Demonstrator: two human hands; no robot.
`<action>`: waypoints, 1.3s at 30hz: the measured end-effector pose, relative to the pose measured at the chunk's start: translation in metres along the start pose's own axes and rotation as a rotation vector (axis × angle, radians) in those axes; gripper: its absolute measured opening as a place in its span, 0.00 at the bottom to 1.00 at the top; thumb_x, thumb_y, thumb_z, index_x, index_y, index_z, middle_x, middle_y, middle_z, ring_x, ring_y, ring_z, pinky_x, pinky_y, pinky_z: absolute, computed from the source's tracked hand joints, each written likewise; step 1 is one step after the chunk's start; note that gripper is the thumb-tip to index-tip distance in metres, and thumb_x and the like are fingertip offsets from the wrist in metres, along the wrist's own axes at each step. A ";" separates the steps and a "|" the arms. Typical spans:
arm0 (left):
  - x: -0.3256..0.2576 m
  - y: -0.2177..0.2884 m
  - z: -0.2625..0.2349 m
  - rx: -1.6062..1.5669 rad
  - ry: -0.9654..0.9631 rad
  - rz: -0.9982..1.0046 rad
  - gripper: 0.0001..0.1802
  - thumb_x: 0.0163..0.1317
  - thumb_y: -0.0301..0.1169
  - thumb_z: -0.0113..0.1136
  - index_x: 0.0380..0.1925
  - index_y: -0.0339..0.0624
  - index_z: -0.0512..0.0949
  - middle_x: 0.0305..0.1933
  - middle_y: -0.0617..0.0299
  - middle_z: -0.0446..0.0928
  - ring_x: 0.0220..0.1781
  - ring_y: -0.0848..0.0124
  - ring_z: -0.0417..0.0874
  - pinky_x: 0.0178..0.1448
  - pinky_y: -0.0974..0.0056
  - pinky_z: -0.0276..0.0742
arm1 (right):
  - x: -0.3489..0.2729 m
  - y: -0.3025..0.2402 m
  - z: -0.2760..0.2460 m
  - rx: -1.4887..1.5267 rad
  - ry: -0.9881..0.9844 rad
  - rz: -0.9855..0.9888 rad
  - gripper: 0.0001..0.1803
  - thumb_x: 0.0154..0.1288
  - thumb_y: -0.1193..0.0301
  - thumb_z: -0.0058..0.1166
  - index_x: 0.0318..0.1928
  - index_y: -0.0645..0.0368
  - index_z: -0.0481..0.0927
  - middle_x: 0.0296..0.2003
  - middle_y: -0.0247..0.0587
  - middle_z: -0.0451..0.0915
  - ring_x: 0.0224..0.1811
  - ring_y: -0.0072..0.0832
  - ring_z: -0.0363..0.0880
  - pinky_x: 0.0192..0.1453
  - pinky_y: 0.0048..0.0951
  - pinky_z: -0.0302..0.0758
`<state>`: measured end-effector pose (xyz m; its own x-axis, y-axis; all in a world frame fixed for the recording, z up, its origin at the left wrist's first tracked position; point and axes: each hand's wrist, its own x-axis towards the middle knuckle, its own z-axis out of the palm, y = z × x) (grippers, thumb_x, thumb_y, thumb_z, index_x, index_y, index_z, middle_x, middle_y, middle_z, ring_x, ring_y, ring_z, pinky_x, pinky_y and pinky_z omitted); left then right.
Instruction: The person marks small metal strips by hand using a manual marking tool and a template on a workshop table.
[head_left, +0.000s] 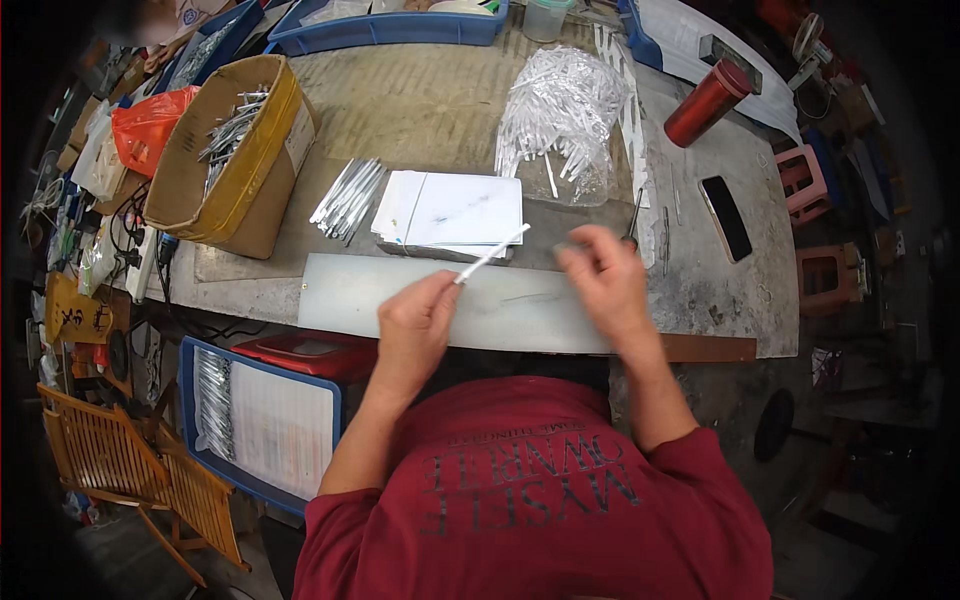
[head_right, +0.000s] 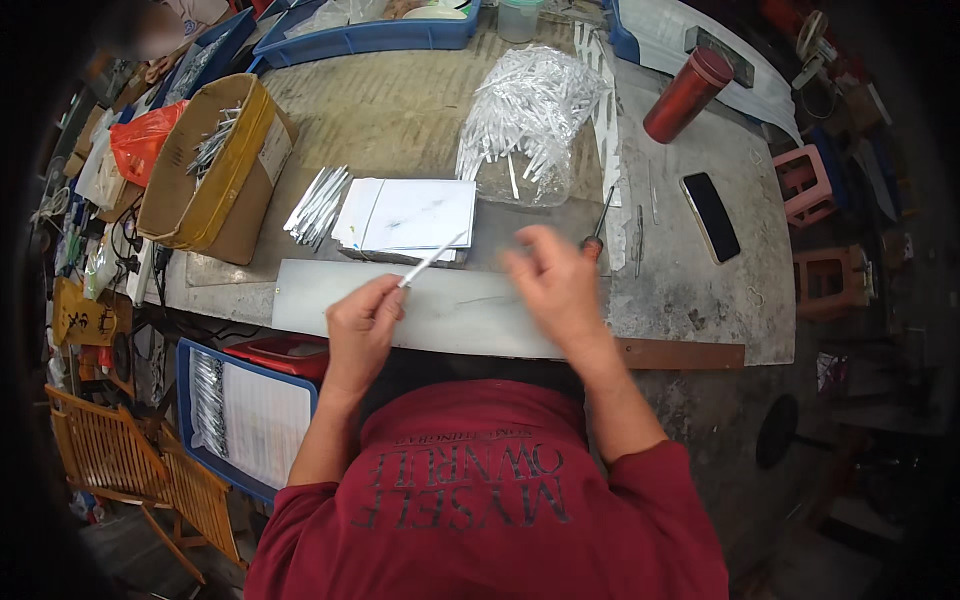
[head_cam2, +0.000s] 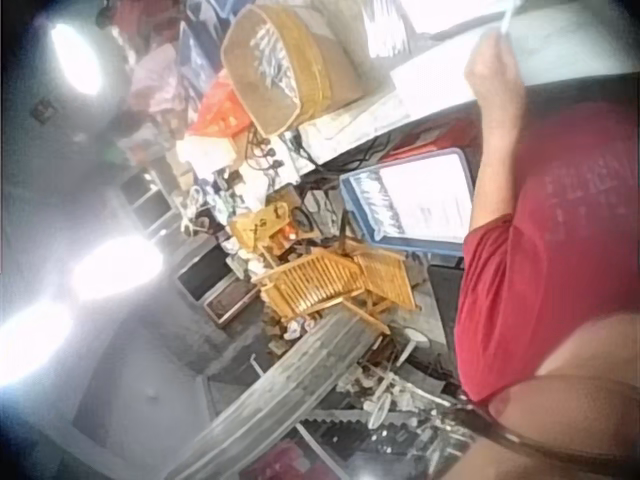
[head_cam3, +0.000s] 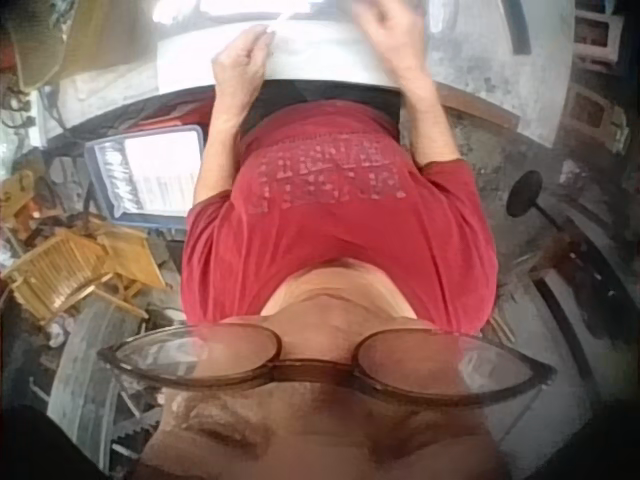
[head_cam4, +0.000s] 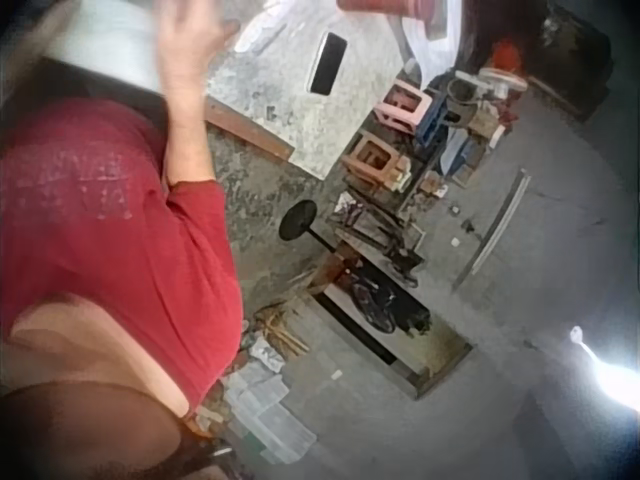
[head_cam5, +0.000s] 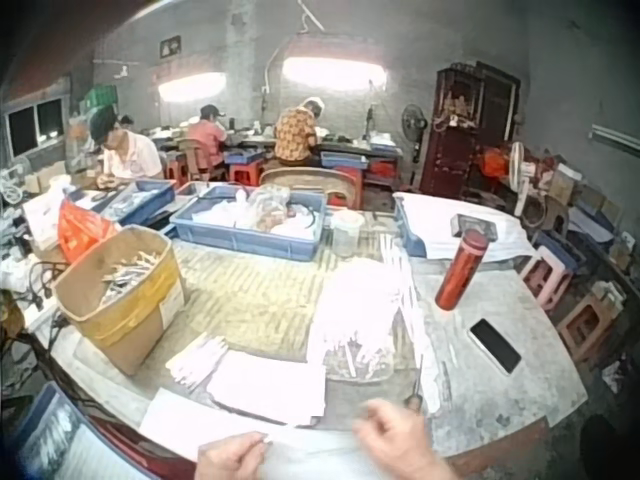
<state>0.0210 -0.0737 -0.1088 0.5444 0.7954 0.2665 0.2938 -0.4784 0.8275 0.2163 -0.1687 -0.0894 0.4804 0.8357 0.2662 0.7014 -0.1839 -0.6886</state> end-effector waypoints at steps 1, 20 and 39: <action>0.004 -0.002 -0.007 0.072 0.073 0.058 0.06 0.51 0.22 0.55 0.31 0.33 0.76 0.22 0.56 0.76 0.24 0.74 0.77 0.27 0.70 0.70 | 0.005 0.011 -0.010 -0.135 0.024 0.052 0.16 0.55 0.62 0.52 0.38 0.62 0.72 0.23 0.43 0.74 0.22 0.34 0.72 0.26 0.32 0.68; 0.059 -0.025 -0.007 0.360 0.070 0.183 0.03 0.46 0.22 0.58 0.23 0.35 0.76 0.24 0.54 0.73 0.27 0.58 0.75 0.32 0.61 0.70 | 0.018 0.014 -0.029 0.941 0.233 0.147 0.29 0.53 0.80 0.46 0.57 0.65 0.54 0.29 0.38 0.69 0.26 0.22 0.72 0.29 0.22 0.71; 0.067 -0.030 -0.005 0.415 0.006 0.184 0.02 0.44 0.20 0.57 0.20 0.34 0.75 0.22 0.53 0.71 0.27 0.58 0.75 0.32 0.61 0.70 | 0.117 -0.040 0.069 0.829 -0.088 0.035 0.10 0.50 0.75 0.57 0.23 0.60 0.68 0.13 0.28 0.68 0.13 0.13 0.66 0.14 0.15 0.61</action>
<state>0.0448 -0.0044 -0.1134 0.6130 0.6844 0.3948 0.4830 -0.7200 0.4983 0.2083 -0.0280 -0.0774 0.4278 0.8803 0.2050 0.0552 0.2009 -0.9781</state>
